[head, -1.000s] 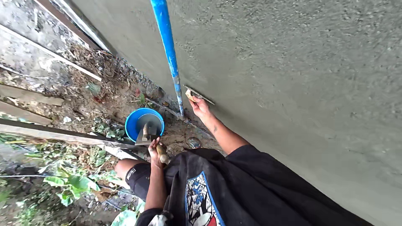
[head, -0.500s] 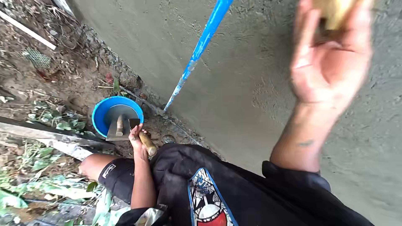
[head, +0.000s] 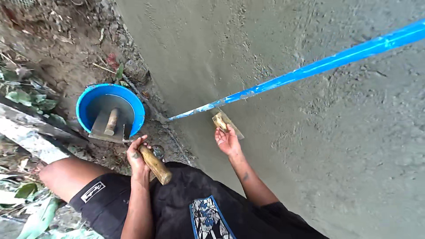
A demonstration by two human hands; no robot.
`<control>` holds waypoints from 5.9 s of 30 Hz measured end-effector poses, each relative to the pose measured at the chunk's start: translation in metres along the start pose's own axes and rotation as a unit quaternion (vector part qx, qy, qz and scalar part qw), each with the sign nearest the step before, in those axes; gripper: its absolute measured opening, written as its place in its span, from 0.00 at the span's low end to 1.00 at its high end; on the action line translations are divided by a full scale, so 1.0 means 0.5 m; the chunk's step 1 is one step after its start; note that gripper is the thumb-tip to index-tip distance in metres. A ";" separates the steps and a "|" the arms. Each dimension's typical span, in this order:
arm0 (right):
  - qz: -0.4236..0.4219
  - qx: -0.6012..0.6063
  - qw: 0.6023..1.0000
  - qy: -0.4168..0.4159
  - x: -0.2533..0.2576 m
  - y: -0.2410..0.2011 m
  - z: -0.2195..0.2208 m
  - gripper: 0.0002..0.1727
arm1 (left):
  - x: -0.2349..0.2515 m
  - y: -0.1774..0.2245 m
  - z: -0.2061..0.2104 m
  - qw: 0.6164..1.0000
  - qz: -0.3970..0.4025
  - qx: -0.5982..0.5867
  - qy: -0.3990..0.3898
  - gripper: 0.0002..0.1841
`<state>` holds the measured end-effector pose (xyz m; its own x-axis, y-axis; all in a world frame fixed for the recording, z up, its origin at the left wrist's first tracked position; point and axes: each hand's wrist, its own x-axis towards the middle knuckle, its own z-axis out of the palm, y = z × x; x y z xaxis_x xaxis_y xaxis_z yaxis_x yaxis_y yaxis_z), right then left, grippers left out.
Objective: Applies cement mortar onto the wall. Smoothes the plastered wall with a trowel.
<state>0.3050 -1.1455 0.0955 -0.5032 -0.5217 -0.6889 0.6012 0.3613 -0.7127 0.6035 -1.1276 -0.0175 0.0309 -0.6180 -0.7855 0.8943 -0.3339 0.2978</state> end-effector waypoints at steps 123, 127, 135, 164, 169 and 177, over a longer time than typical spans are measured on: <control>-0.593 -0.029 0.777 -0.210 -0.195 -0.333 -0.030 0.07 | 0.032 -0.069 0.015 0.996 0.032 0.077 -0.003 0.16; -0.446 -0.104 0.865 -0.206 -0.147 -0.153 -0.100 0.10 | 0.052 -0.051 0.039 0.987 0.038 0.152 -0.025 0.17; -0.037 0.149 0.980 -0.128 0.047 0.058 -0.005 0.18 | 0.036 -0.057 0.000 0.969 0.028 0.244 -0.026 0.19; -0.064 0.112 0.972 -0.195 0.001 -0.017 -0.030 0.07 | 0.024 -0.151 0.003 0.983 0.027 0.181 -0.026 0.16; -0.106 0.153 0.969 -0.163 0.047 -0.057 0.033 0.07 | 0.015 -0.148 -0.001 0.987 0.020 0.157 -0.024 0.14; -0.117 0.191 0.922 -0.315 -0.076 -0.165 -0.101 0.13 | 0.009 -0.121 0.005 0.991 0.015 0.130 -0.034 0.11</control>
<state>0.2432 -1.1167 0.1736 -0.2581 -0.9402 -0.2221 0.7571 -0.0540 -0.6511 0.5482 -1.1121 -0.0376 0.0179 -0.6747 -0.7379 0.7485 -0.4803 0.4573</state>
